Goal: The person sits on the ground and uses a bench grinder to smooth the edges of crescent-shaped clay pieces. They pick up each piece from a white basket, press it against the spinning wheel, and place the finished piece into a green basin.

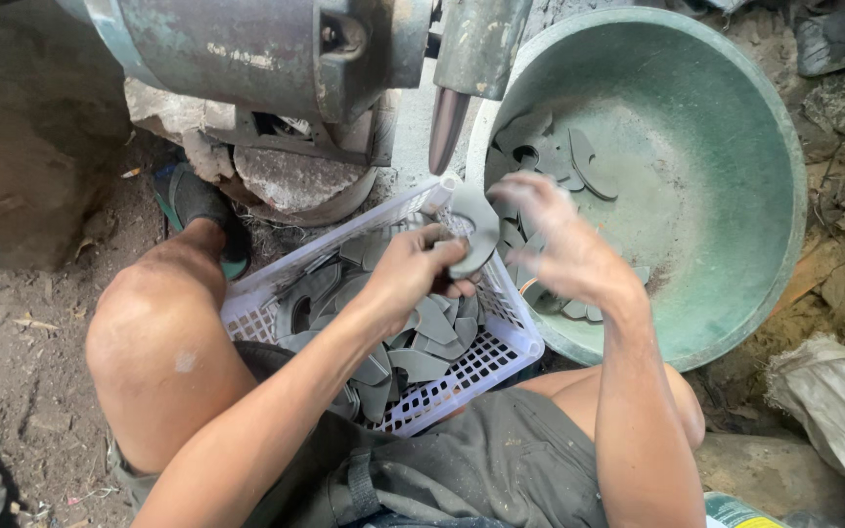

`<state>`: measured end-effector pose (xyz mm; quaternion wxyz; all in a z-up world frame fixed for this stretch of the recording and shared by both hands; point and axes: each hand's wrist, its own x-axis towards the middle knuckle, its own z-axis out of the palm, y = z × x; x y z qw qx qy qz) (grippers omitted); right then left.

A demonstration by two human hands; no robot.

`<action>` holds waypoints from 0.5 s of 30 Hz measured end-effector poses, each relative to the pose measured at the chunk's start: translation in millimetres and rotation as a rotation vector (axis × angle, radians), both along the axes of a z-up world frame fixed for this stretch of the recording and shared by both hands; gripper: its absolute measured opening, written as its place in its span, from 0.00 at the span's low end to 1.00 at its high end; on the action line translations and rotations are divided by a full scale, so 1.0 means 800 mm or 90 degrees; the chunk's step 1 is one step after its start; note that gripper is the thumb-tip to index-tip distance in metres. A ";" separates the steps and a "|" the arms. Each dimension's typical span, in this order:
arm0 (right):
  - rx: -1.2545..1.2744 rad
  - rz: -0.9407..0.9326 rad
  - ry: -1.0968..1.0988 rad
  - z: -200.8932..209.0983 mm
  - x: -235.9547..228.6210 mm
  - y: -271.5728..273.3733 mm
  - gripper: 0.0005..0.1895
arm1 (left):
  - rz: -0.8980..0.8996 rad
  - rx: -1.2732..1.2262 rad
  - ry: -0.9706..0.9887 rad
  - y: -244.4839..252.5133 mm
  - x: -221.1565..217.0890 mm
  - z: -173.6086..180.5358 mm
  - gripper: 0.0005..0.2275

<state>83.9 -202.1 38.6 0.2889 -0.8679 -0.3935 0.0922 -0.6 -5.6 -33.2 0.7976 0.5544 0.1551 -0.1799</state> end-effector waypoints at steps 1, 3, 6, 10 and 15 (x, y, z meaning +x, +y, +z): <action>-0.032 0.089 -0.033 0.001 -0.009 0.000 0.37 | 0.006 -0.166 0.090 -0.001 0.001 -0.004 0.10; 0.011 0.018 0.129 0.000 -0.020 0.004 0.27 | -0.002 -0.212 0.114 -0.004 0.000 -0.011 0.15; 0.020 -0.108 0.264 -0.002 -0.010 0.003 0.15 | 0.014 -0.100 0.083 -0.002 -0.002 -0.015 0.24; 0.261 -0.143 0.474 -0.001 0.013 0.006 0.11 | -0.019 0.419 -0.151 0.000 -0.009 -0.006 0.26; 0.380 -0.152 0.571 -0.011 0.026 0.036 0.12 | -0.122 0.013 -0.041 -0.040 -0.013 0.009 0.18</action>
